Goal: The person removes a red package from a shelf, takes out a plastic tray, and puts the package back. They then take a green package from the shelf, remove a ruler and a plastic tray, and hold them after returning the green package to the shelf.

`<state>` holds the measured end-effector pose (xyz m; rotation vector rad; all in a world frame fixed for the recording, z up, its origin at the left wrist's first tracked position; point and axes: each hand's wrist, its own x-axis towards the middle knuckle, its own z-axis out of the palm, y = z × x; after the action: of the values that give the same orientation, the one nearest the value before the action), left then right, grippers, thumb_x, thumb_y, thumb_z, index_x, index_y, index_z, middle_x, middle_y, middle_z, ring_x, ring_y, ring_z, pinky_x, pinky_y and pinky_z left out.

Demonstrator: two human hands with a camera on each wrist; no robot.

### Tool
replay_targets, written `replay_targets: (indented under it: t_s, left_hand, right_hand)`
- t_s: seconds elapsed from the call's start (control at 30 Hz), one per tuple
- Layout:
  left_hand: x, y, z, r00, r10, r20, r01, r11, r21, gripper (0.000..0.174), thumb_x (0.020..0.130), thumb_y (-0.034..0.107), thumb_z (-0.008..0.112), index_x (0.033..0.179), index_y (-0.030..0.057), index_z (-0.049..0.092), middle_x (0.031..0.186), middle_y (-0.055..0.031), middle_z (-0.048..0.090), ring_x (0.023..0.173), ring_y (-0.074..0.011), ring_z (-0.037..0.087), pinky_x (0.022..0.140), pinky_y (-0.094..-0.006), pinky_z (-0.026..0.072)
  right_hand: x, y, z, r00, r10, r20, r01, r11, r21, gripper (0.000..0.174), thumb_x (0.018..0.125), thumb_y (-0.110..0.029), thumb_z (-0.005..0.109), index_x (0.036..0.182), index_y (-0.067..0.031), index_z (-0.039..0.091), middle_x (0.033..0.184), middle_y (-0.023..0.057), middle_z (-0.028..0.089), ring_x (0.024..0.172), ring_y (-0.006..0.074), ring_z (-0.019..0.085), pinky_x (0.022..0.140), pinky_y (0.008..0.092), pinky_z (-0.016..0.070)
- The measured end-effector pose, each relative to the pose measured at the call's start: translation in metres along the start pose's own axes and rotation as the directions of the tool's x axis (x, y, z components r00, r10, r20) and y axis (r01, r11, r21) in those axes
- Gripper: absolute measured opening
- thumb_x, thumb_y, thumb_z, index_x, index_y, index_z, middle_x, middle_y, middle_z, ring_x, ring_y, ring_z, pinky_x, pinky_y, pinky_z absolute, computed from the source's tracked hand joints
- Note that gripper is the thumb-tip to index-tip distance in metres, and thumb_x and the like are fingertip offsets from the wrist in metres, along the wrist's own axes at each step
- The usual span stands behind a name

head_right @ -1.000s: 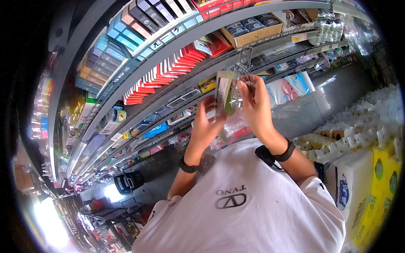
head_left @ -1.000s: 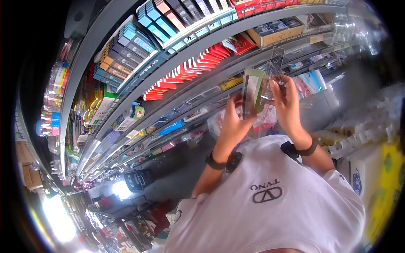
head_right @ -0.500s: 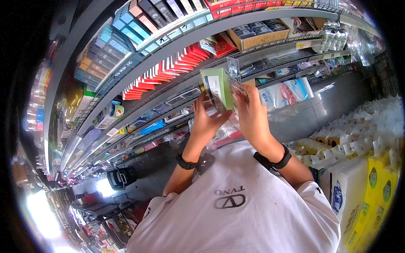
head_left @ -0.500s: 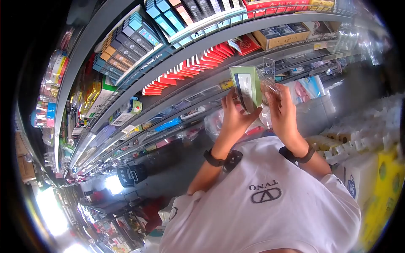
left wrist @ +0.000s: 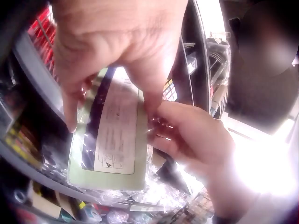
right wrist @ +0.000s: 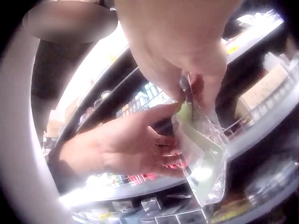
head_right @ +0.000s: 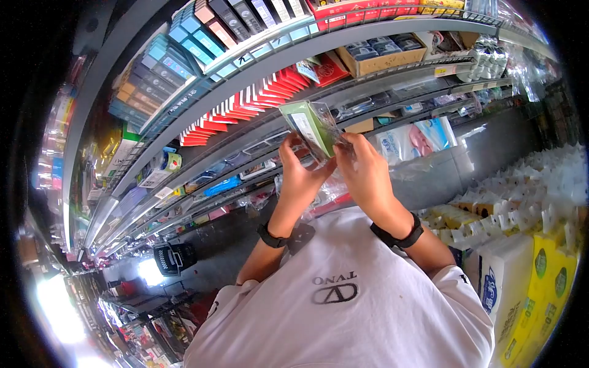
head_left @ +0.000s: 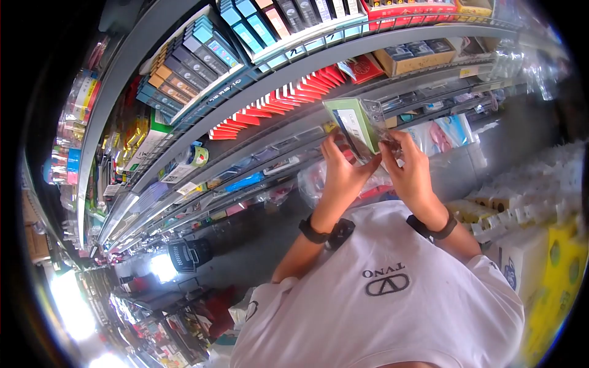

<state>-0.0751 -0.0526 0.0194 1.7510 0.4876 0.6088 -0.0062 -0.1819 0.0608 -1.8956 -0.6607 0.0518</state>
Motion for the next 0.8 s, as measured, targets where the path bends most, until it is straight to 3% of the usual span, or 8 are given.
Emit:
replay_targets:
  t_s: [0.17, 0.47, 0.57, 0.67, 0.77, 0.8]
  left_hand:
    - [0.001, 0.006, -0.002, 0.999, -0.032, 0.009, 0.031, 0.999, 0.022, 0.097, 0.069, 0.012, 0.089, 0.143, -0.0021, 0.027, 0.13, -0.0202, 0.036, 0.113, -0.0287, 0.051, 0.087, -0.0382, 0.0558]
    - [0.0, 0.001, -0.004, 0.997, -0.051, 0.055, 0.045, 0.994, 0.104, 0.098, 0.071, 0.013, 0.087, 0.146, -0.0017, 0.025, 0.132, -0.0199, 0.035, 0.115, -0.0288, 0.05, 0.092, -0.039, 0.0548]
    - [-0.002, -0.004, -0.003, 0.998, -0.026, 0.058, 0.018, 0.991, 0.134, 0.098, 0.071, 0.01, 0.087, 0.147, -0.0002, 0.025, 0.133, -0.0167, 0.035, 0.116, -0.0252, 0.051, 0.092, -0.0388, 0.059]
    - [-0.002, -0.003, -0.002, 0.997, -0.042, 0.072, 0.034, 0.993, 0.11, 0.099, 0.071, 0.009, 0.087, 0.147, 0.0001, 0.024, 0.133, -0.0165, 0.035, 0.117, -0.0256, 0.05, 0.093, -0.0394, 0.0583]
    - [-0.001, -0.002, -0.002, 0.996, -0.027, 0.082, 0.017, 0.992, 0.122, 0.1, 0.07, 0.008, 0.088, 0.148, 0.0004, 0.024, 0.133, -0.0163, 0.035, 0.119, -0.026, 0.049, 0.094, -0.0404, 0.0576]
    - [-0.002, -0.002, -0.002, 0.996, -0.027, 0.084, 0.017, 0.992, 0.122, 0.101, 0.07, 0.008, 0.088, 0.148, 0.0006, 0.024, 0.133, -0.0163, 0.035, 0.119, -0.0262, 0.049, 0.095, -0.0408, 0.0574]
  right_hand:
    - [0.0, 0.004, 0.0, 0.997, -0.073, 0.012, 0.073, 0.997, -0.02, 0.029, 0.093, -0.014, 0.069, 0.116, -0.0005, 0.059, 0.102, 0.022, 0.069, 0.087, 0.0383, 0.069, 0.075, 0.0401, 0.0551]
    - [0.008, 0.01, -0.006, 0.993, 0.04, 0.113, -0.034, 0.998, -0.049, 0.031, 0.089, -0.014, 0.071, 0.114, -0.0023, 0.059, 0.099, 0.0208, 0.069, 0.088, 0.043, 0.068, 0.074, 0.0435, 0.0556]
    - [0.011, 0.018, -0.007, 0.994, -0.024, 0.111, 0.038, 0.992, -0.12, 0.028, 0.089, -0.009, 0.072, 0.112, -0.0006, 0.06, 0.1, 0.0183, 0.069, 0.088, 0.0321, 0.072, 0.071, 0.037, 0.0582]
    - [0.011, 0.019, -0.008, 0.992, -0.039, 0.118, 0.054, 0.99, -0.133, 0.033, 0.087, -0.014, 0.072, 0.115, -0.0032, 0.058, 0.102, 0.0205, 0.068, 0.09, 0.0429, 0.067, 0.074, 0.045, 0.0546]
    - [0.008, 0.015, -0.006, 0.993, 0.061, 0.1, -0.046, 0.988, -0.15, 0.035, 0.086, -0.013, 0.072, 0.116, -0.0039, 0.055, 0.102, 0.0196, 0.067, 0.092, 0.0418, 0.066, 0.076, 0.0456, 0.0537]
    - [0.008, 0.016, -0.005, 0.995, 0.03, 0.097, -0.014, 0.987, -0.16, 0.037, 0.085, -0.012, 0.073, 0.116, -0.0042, 0.054, 0.102, 0.0193, 0.067, 0.092, 0.0414, 0.066, 0.077, 0.0456, 0.0533]
